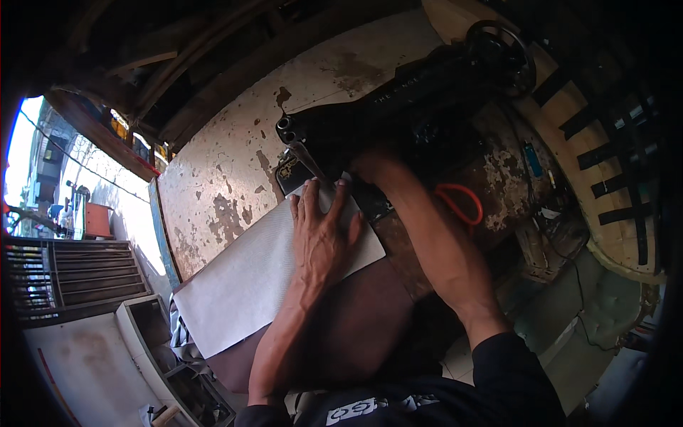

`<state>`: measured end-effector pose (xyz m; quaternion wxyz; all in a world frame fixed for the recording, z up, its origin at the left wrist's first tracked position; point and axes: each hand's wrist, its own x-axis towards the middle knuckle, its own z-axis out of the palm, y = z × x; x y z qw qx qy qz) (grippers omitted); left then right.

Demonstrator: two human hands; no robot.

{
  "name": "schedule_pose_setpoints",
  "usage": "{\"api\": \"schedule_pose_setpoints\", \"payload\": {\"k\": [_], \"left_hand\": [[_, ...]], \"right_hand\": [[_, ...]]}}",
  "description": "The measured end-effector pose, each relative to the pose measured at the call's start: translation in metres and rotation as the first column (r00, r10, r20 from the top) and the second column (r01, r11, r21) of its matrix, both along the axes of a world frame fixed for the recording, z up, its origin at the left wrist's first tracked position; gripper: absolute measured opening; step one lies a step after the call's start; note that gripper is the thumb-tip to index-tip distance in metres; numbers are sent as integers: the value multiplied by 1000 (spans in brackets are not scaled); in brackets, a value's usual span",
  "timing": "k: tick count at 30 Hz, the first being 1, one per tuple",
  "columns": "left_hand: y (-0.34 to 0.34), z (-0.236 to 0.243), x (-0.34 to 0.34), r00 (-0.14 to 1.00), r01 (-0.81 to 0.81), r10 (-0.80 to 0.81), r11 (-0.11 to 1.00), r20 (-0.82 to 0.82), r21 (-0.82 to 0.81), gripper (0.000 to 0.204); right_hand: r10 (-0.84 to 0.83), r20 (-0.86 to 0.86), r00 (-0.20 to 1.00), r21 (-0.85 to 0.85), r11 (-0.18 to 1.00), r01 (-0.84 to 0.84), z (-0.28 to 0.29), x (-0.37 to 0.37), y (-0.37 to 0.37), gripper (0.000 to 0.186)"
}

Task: The person fits a fabric cover onto a foam cushion, uses a sewing machine to join fabric pieces, and trims the material using scissors.

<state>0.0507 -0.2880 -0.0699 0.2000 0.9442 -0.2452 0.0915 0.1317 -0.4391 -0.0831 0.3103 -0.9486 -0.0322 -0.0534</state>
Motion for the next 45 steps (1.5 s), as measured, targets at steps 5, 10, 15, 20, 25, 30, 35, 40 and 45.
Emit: {"api": "schedule_pose_setpoints", "payload": {"k": [5, 10, 15, 20, 25, 30, 35, 40, 45], "left_hand": [[14, -7, -7, 998, 55, -53, 996, -31, 74, 57], [30, 6, -33, 987, 116, -88, 969, -132, 219, 60], [35, 8, -32, 981, 136, -105, 973, -165, 186, 62], [38, 5, -25, 981, 138, -109, 974, -163, 181, 64], [47, 4, -14, 981, 132, -103, 976, -165, 174, 66], [44, 6, 0, 975, 124, -99, 985, -197, 119, 77], [44, 3, 8, 982, 109, -82, 982, -173, 155, 75], [47, 0, 23, 977, 98, -65, 983, -205, 155, 76], [49, -2, 37, 976, 106, -63, 974, -208, 201, 76]], "right_hand": [[-71, -120, 990, 170, 981, 91, 38, -38, -6, 29], [34, 231, 972, 110, 992, -60, 31, -188, 3, 28], [164, 31, 986, -181, 971, -156, 15, -265, 10, 49], [144, 2, 990, -182, 973, -141, 17, -259, 14, 49], [149, 1, 989, -173, 974, -147, 16, -250, 18, 49], [125, -26, 992, -182, 975, -127, 20, -245, 19, 49], [108, -22, 994, -191, 975, -110, 22, -240, 18, 51], [88, -20, 996, -197, 976, -90, 22, -236, 20, 52], [74, 9, 997, -211, 975, -70, 22, -231, 23, 46]]}}
